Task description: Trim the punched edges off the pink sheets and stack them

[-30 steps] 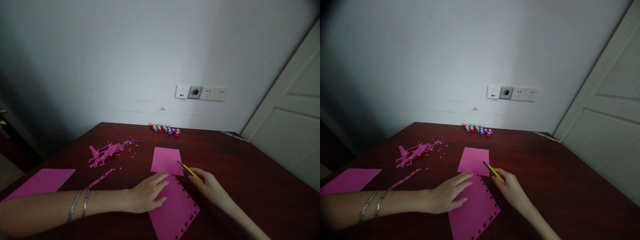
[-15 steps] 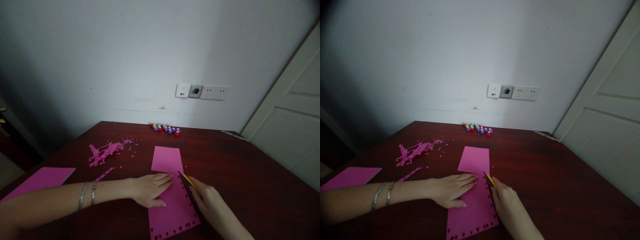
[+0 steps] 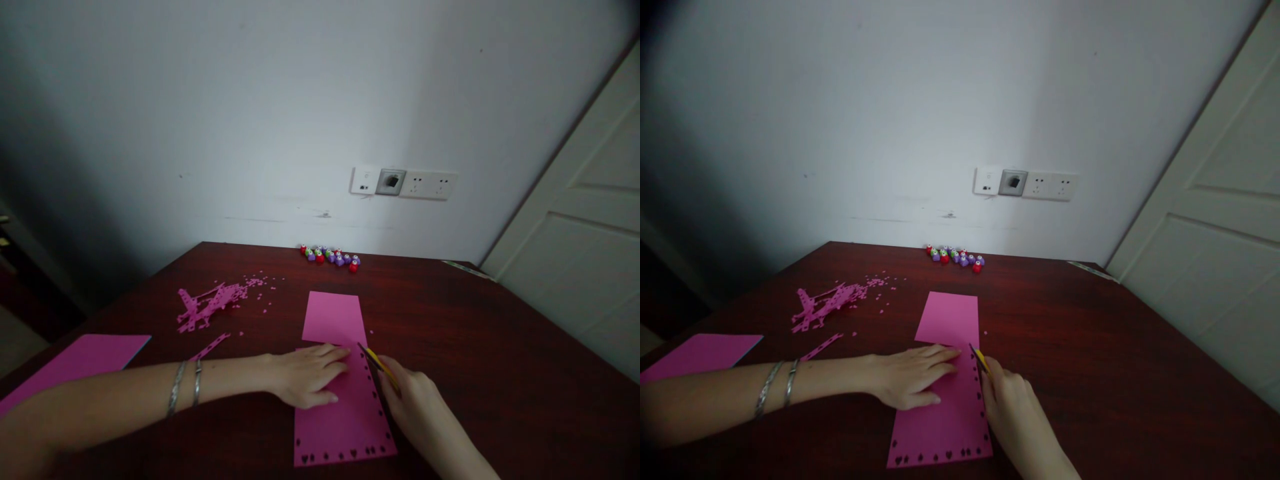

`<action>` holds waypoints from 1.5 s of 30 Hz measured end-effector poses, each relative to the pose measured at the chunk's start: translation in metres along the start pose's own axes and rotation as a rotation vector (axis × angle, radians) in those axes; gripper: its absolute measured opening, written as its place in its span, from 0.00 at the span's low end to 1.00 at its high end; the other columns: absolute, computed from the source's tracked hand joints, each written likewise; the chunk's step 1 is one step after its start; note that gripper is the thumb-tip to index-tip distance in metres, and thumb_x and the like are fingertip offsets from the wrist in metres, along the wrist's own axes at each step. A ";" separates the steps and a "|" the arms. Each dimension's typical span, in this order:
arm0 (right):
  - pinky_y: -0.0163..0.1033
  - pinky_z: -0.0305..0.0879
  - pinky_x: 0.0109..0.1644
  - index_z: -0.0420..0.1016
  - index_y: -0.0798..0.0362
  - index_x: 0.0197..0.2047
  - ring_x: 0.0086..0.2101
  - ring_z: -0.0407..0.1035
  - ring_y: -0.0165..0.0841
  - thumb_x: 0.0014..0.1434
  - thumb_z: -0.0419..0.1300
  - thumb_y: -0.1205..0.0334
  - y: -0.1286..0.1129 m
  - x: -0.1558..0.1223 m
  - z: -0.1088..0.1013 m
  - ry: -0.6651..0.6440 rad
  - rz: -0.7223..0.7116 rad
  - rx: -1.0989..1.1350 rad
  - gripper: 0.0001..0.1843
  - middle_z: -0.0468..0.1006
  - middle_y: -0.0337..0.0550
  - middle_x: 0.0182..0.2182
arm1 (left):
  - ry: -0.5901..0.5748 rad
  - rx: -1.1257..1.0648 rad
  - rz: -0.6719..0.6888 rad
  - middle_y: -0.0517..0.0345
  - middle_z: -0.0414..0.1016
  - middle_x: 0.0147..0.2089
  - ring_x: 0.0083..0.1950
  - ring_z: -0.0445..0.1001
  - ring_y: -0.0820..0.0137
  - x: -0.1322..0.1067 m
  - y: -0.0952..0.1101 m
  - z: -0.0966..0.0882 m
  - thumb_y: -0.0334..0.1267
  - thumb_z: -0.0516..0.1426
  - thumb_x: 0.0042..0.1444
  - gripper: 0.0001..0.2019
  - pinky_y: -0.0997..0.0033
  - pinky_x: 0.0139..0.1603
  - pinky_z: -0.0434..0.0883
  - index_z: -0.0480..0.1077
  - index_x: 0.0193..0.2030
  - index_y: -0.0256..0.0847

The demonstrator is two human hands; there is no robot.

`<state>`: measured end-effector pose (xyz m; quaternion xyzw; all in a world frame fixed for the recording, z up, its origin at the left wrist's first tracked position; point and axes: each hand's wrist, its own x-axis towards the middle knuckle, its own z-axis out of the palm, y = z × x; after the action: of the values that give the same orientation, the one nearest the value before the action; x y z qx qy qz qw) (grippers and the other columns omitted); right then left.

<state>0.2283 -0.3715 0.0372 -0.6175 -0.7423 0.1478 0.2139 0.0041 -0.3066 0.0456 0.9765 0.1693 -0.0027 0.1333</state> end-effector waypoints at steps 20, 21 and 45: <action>0.35 0.67 0.31 0.73 0.51 0.46 0.30 0.76 0.39 0.60 0.45 0.64 -0.011 -0.001 -0.001 0.018 0.000 -0.001 0.18 0.80 0.46 0.27 | 0.011 0.068 0.074 0.34 0.50 0.65 0.65 0.53 0.53 0.013 -0.007 -0.002 0.55 0.50 0.57 0.37 0.58 0.62 0.52 0.50 0.64 0.27; 0.35 0.67 0.31 0.73 0.51 0.46 0.30 0.76 0.39 0.60 0.45 0.64 -0.011 -0.001 -0.001 0.026 -0.004 0.004 0.18 0.80 0.45 0.27 | 0.013 0.065 0.077 0.34 0.51 0.65 0.65 0.53 0.53 0.013 -0.008 -0.001 0.55 0.50 0.56 0.37 0.58 0.62 0.52 0.51 0.64 0.28; 0.33 0.63 0.26 0.73 0.50 0.40 0.25 0.75 0.37 0.59 0.46 0.67 -0.012 -0.010 0.008 0.062 0.051 -0.114 0.15 0.79 0.44 0.23 | -0.025 0.050 0.108 0.39 0.52 0.66 0.63 0.55 0.55 0.018 -0.011 -0.007 0.56 0.51 0.55 0.38 0.61 0.62 0.53 0.52 0.64 0.29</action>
<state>0.2159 -0.3832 0.0345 -0.6517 -0.7265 0.0917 0.1975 0.0168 -0.2892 0.0488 0.9871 0.1146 -0.0120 0.1110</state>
